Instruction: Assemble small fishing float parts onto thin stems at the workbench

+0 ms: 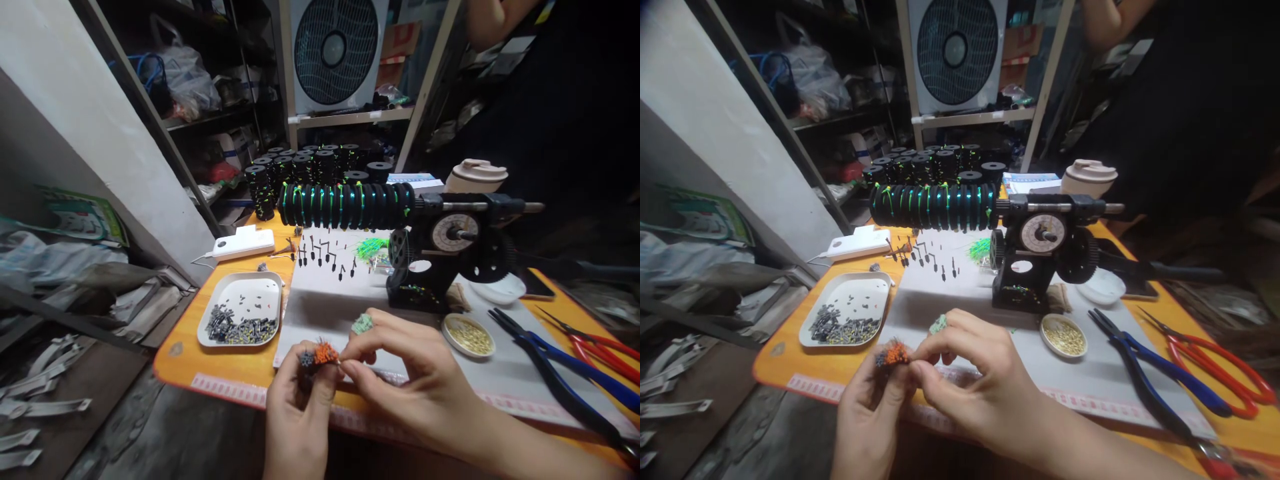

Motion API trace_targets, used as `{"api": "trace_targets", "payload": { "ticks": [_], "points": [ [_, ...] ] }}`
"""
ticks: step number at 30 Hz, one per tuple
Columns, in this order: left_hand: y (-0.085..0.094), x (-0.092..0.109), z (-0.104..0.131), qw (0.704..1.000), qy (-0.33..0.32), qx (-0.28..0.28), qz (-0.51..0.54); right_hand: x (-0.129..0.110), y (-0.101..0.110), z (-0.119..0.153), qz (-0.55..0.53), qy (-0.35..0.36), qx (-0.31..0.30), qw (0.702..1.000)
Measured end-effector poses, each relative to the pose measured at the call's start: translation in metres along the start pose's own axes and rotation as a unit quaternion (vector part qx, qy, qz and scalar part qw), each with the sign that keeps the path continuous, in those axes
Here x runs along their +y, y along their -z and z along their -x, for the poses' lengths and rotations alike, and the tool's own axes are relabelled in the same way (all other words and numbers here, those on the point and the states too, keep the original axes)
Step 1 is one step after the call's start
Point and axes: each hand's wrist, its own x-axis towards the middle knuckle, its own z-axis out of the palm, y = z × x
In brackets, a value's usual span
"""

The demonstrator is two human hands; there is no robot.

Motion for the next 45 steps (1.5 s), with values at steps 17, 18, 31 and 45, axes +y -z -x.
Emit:
{"api": "trace_targets", "payload": {
  "ticks": [17,18,31,45],
  "points": [
    [0.006,0.006,0.000,0.997,-0.020,0.069,0.039,0.000,0.005,-0.002,0.017,0.010,-0.068,0.997],
    [0.007,0.006,-0.001,0.996,-0.032,0.079,0.019,0.000,0.006,-0.002,0.020,0.007,-0.071,0.997],
    [0.016,0.002,-0.004,0.970,-0.221,-0.036,-0.093,0.000,0.000,0.002,0.094,0.071,-0.082,0.990],
    [0.017,-0.001,-0.004,0.971,-0.218,-0.032,-0.095,-0.001,0.002,0.002,0.098,0.073,-0.083,0.989]
  ]
}}
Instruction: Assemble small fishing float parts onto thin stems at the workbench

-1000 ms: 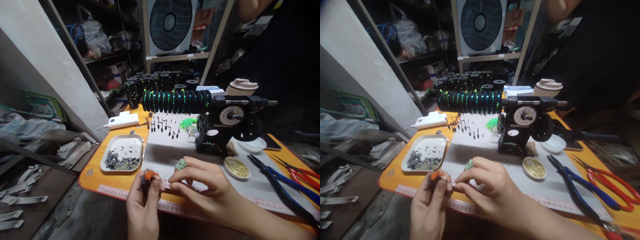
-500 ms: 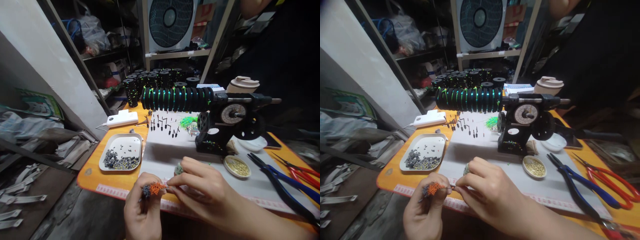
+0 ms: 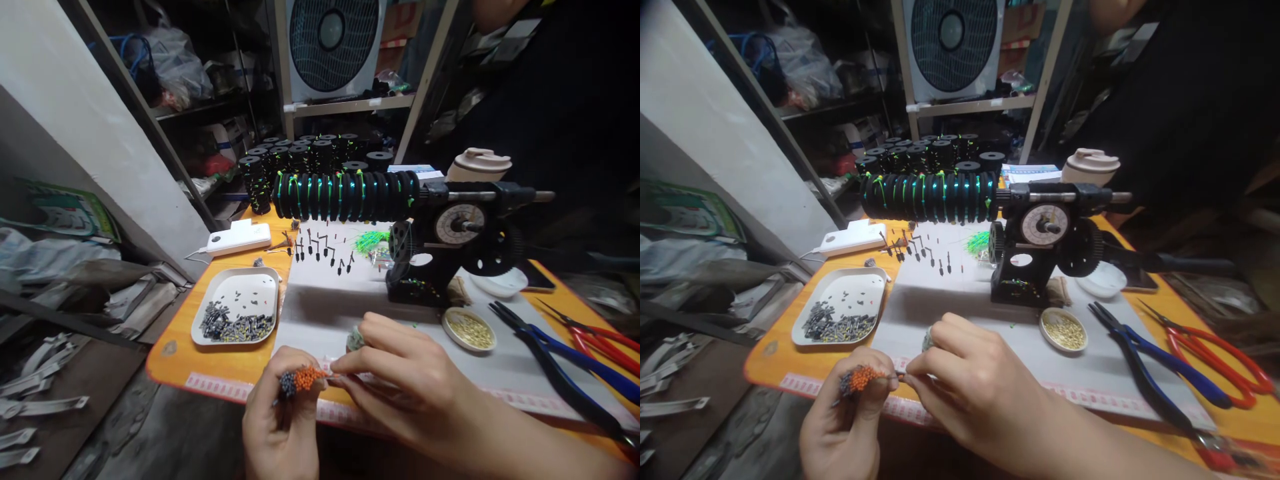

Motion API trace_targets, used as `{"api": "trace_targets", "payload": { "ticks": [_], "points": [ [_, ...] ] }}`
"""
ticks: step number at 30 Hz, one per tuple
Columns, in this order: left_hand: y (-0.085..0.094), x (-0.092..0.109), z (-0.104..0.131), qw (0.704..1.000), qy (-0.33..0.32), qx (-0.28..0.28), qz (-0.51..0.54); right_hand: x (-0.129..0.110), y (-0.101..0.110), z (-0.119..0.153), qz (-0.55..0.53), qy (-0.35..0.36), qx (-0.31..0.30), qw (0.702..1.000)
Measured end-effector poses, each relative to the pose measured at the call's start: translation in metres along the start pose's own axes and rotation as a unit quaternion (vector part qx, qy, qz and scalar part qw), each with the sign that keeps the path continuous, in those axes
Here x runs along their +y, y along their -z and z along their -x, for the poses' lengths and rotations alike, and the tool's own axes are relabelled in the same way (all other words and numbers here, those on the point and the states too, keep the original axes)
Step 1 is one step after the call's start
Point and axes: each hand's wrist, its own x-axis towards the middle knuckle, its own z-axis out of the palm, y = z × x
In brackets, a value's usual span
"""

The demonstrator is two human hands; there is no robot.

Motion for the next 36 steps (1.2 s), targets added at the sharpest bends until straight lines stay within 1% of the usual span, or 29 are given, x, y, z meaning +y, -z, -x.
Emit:
{"api": "trace_targets", "payload": {
  "ticks": [2,4,8,10,15,18,21,24,25,26,27,29,30,31,32,33,35,36],
  "points": [
    [0.004,-0.002,-0.001,0.999,-0.021,-0.038,-0.009,0.000,0.002,0.000,-0.015,-0.008,-0.001,1.000],
    [0.005,-0.003,-0.002,0.998,-0.031,-0.056,-0.013,0.000,0.004,-0.001,-0.044,-0.020,-0.004,0.999],
    [0.001,0.000,-0.002,1.000,0.006,-0.023,-0.009,0.002,0.009,-0.003,-0.101,-0.038,0.005,0.994],
    [-0.002,0.002,-0.002,1.000,0.016,-0.015,-0.010,0.002,0.009,-0.003,-0.116,-0.049,0.011,0.992],
    [-0.009,0.001,0.001,1.000,0.014,-0.003,-0.012,0.000,0.004,0.000,-0.112,-0.077,0.014,0.991],
    [-0.010,-0.002,0.002,1.000,-0.015,0.018,-0.006,-0.002,0.002,0.000,-0.084,-0.065,0.014,0.994],
    [0.000,-0.005,-0.001,0.998,-0.059,0.036,-0.008,-0.001,0.003,-0.003,-0.029,-0.016,0.039,0.999],
    [0.018,-0.008,-0.011,0.992,-0.048,0.103,-0.058,0.002,0.008,-0.004,0.008,0.006,0.062,0.998],
    [0.024,-0.009,-0.015,0.989,-0.039,0.107,-0.094,0.002,0.009,-0.004,0.009,0.006,0.064,0.998],
    [0.029,-0.009,-0.019,0.987,-0.032,0.084,-0.132,0.003,0.010,-0.004,0.006,0.003,0.065,0.998],
    [0.031,-0.010,-0.022,0.985,-0.027,0.039,-0.168,0.003,0.011,-0.003,0.002,0.000,0.066,0.998],
    [0.031,-0.010,-0.027,0.971,-0.020,-0.085,-0.223,0.002,0.011,-0.003,-0.010,-0.010,0.063,0.998],
    [0.029,-0.009,-0.027,0.964,-0.015,-0.122,-0.237,0.002,0.011,-0.002,-0.015,-0.018,0.060,0.998],
    [0.025,-0.008,-0.027,0.961,-0.006,-0.134,-0.243,0.001,0.011,-0.002,-0.021,-0.030,0.052,0.998],
    [0.021,-0.006,-0.026,0.963,0.011,-0.123,-0.239,0.000,0.010,-0.002,-0.027,-0.044,0.042,0.998],
    [0.017,-0.004,-0.024,0.970,0.037,-0.094,-0.223,0.000,0.010,-0.002,-0.033,-0.058,0.030,0.997],
    [0.010,0.001,-0.018,0.982,0.097,-0.033,-0.156,-0.001,0.010,-0.002,-0.038,-0.085,0.013,0.996],
    [0.007,0.004,-0.016,0.986,0.123,-0.021,-0.109,-0.001,0.009,-0.002,-0.037,-0.094,0.009,0.995]
  ]
}}
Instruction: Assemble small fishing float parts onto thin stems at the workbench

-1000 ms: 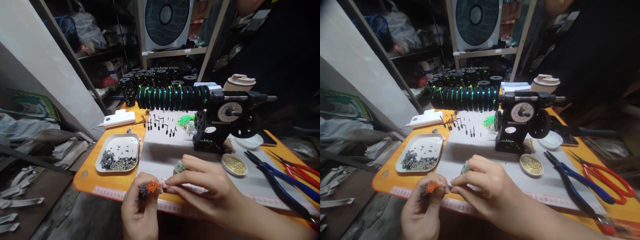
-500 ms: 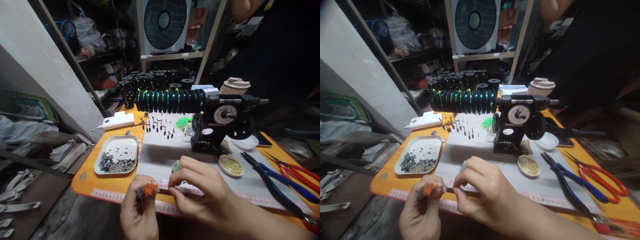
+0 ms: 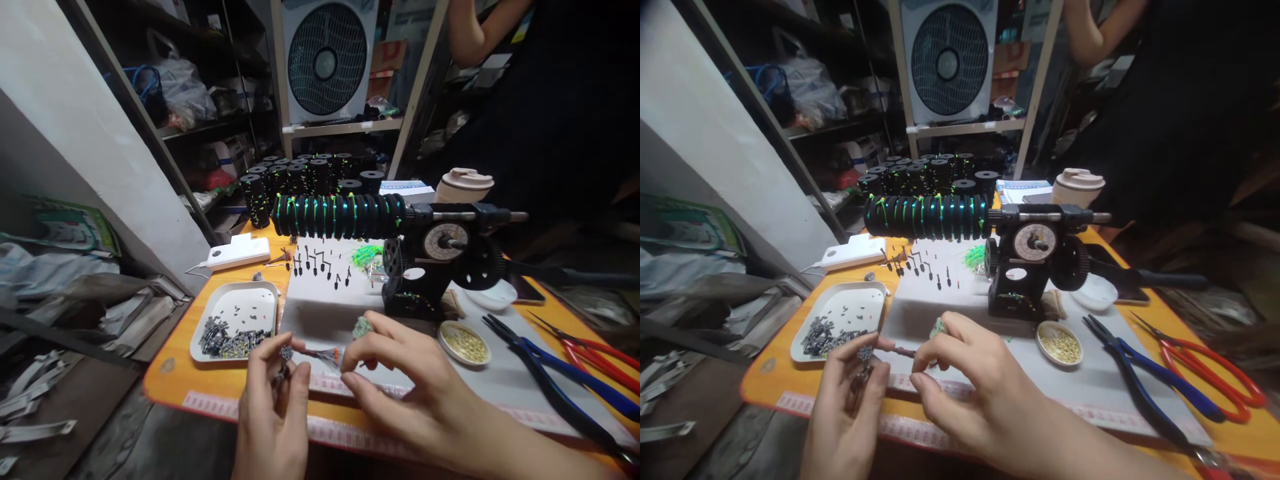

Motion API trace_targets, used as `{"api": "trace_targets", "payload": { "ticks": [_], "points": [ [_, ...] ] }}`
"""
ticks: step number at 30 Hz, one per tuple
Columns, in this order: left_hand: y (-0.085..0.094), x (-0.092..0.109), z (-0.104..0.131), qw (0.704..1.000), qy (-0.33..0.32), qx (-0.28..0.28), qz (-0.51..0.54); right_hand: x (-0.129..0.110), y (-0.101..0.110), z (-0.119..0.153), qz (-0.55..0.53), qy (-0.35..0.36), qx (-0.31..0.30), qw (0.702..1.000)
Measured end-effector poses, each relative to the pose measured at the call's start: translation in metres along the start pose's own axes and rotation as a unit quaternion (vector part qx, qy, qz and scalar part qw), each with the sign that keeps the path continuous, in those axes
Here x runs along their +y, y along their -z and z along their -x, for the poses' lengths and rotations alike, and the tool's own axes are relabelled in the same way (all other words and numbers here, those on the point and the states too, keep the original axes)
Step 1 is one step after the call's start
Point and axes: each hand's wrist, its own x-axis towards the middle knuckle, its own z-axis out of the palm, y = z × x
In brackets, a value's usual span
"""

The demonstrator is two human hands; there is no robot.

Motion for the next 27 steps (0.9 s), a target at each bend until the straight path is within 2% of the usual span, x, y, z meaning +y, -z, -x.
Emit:
{"api": "trace_targets", "payload": {
  "ticks": [2,5,8,10,12,16,20,23,27],
  "points": [
    [-0.004,0.003,0.005,0.994,0.034,-0.022,0.099,0.000,-0.001,-0.001,0.005,-0.013,0.005,1.000],
    [-0.010,0.003,0.010,0.967,0.086,-0.083,0.226,0.001,-0.002,-0.002,-0.008,-0.019,0.017,1.000],
    [-0.017,0.004,0.014,0.940,0.136,-0.108,0.292,0.003,-0.005,0.000,-0.027,-0.020,0.022,0.999],
    [-0.022,0.005,0.017,0.937,0.157,-0.095,0.298,0.005,-0.006,0.001,-0.031,-0.020,0.029,0.999],
    [-0.025,0.007,0.019,0.946,0.151,-0.070,0.279,0.006,-0.007,0.001,-0.033,-0.015,0.037,0.999],
    [-0.026,0.007,0.020,0.972,0.071,-0.067,0.215,0.004,-0.008,-0.001,-0.017,0.022,0.055,0.998],
    [-0.027,0.002,0.021,0.981,0.021,-0.081,0.177,0.002,-0.011,0.000,0.022,0.051,0.070,0.996],
    [-0.030,0.001,0.023,0.975,0.042,-0.070,0.205,0.004,-0.013,0.003,0.025,0.040,0.057,0.997],
    [-0.029,0.005,0.022,0.952,0.118,-0.059,0.275,0.006,-0.013,0.006,0.015,0.022,0.044,0.999]
  ]
}}
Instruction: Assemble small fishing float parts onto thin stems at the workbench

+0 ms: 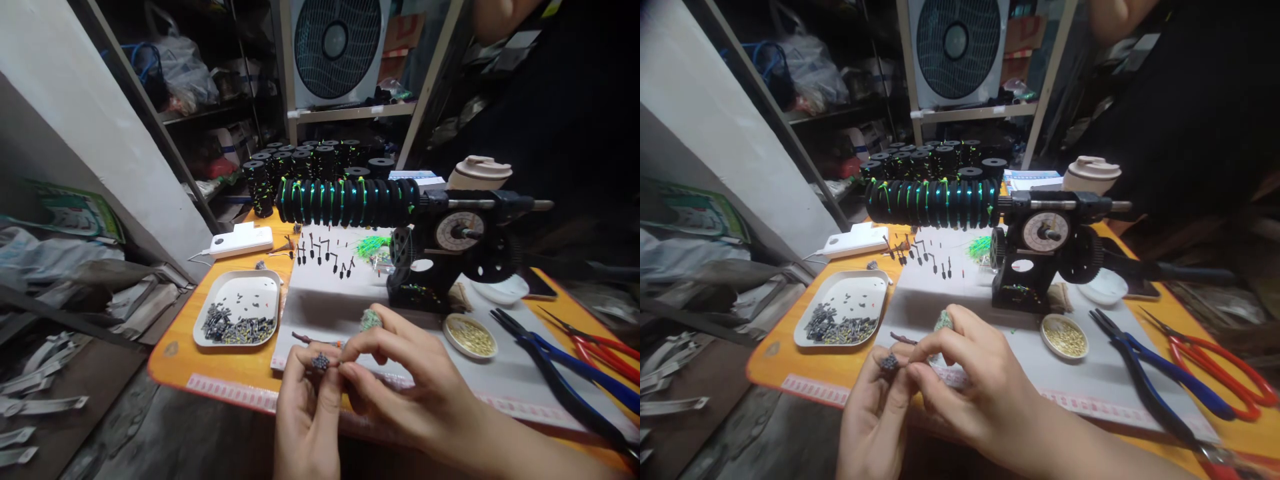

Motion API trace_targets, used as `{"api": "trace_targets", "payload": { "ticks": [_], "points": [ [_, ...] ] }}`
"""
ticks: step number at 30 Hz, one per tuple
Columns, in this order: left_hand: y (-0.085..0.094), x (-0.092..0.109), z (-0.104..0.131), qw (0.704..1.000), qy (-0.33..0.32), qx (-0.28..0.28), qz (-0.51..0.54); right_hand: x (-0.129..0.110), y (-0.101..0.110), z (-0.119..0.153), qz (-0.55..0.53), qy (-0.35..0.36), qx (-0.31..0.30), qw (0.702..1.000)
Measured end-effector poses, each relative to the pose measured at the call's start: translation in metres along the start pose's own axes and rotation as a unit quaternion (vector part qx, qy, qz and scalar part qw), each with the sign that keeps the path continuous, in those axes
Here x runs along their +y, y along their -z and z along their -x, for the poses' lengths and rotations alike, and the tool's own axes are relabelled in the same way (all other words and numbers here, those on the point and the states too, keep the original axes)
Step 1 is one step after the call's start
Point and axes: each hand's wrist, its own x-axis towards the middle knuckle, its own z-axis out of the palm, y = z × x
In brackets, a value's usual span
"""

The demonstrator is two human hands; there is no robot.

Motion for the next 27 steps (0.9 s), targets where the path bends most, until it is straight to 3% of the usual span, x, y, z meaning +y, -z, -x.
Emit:
{"api": "trace_targets", "payload": {
  "ticks": [6,13,19,24,27],
  "points": [
    [0.000,0.006,0.003,0.993,0.055,0.006,0.104,-0.002,0.003,0.000,-0.016,-0.006,-0.016,1.000],
    [-0.004,-0.005,0.008,0.996,-0.009,0.053,0.070,-0.001,0.001,-0.001,-0.013,0.008,-0.006,1.000],
    [-0.008,-0.006,0.010,0.997,0.017,0.013,0.068,-0.002,0.000,0.002,-0.018,0.019,0.005,1.000],
    [-0.008,-0.004,0.009,0.990,0.022,0.058,0.127,-0.003,0.000,0.001,-0.012,0.017,0.004,1.000],
    [-0.002,0.000,0.004,0.991,0.010,0.041,0.128,-0.003,0.000,-0.004,-0.006,0.027,-0.001,1.000]
  ]
}}
